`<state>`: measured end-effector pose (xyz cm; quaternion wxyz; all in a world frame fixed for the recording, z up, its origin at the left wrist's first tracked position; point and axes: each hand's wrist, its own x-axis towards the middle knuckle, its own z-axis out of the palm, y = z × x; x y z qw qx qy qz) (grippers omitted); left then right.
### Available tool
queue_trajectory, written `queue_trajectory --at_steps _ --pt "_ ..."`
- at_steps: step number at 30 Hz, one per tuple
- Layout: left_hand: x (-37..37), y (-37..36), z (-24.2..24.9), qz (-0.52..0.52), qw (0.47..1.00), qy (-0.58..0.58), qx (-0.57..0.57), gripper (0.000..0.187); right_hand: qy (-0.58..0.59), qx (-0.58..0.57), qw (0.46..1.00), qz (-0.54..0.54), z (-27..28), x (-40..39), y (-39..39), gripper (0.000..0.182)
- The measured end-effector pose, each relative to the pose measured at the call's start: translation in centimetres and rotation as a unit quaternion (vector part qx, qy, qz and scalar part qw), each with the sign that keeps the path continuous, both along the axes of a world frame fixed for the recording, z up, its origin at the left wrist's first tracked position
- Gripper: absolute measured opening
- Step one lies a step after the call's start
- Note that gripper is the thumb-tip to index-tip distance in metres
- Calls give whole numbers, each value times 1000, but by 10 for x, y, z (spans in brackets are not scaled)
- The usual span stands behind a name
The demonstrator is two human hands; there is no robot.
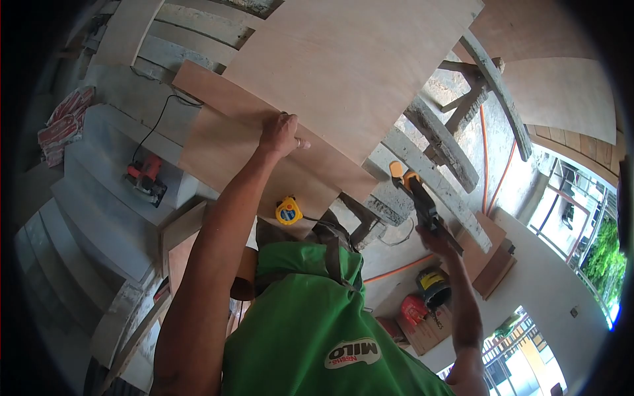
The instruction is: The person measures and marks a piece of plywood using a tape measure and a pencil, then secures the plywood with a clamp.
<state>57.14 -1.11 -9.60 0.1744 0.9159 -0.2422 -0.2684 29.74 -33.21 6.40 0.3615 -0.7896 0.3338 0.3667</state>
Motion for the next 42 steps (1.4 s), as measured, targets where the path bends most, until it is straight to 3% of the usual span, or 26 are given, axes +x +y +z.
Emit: queue_trajectory --at_steps 1,3,5,8,16,18,25,34,42 --pt "1 0 2 0 1000 0 0 48 -59 -27 992 106 0 10 -2 33" --pt "3 -2 5 -22 998 29 53 57 -73 -29 984 161 -6 28 -11 32" --pt "0 -1 4 -11 1000 7 27 52 -88 -29 972 216 -12 46 -14 31" --pt "-2 0 1 4 1000 -18 -4 48 4 -68 947 315 -26 74 -15 30" --pt "-1 -1 4 6 1000 -15 2 48 7 -33 935 354 -53 104 -13 28" --pt "1 -3 6 -13 998 15 55 56 20 -23 935 352 -57 107 -12 28" --pt "-2 -2 6 10 1000 14 13 49 20 -1 958 286 -65 103 12 30" --pt "-2 -1 0 -2 1000 -18 13 50 -80 66 921 376 -97 115 -29 44" --pt "-3 0 -1 12 1000 -21 -4 50 -29 52 875 481 -95 152 -46 54"
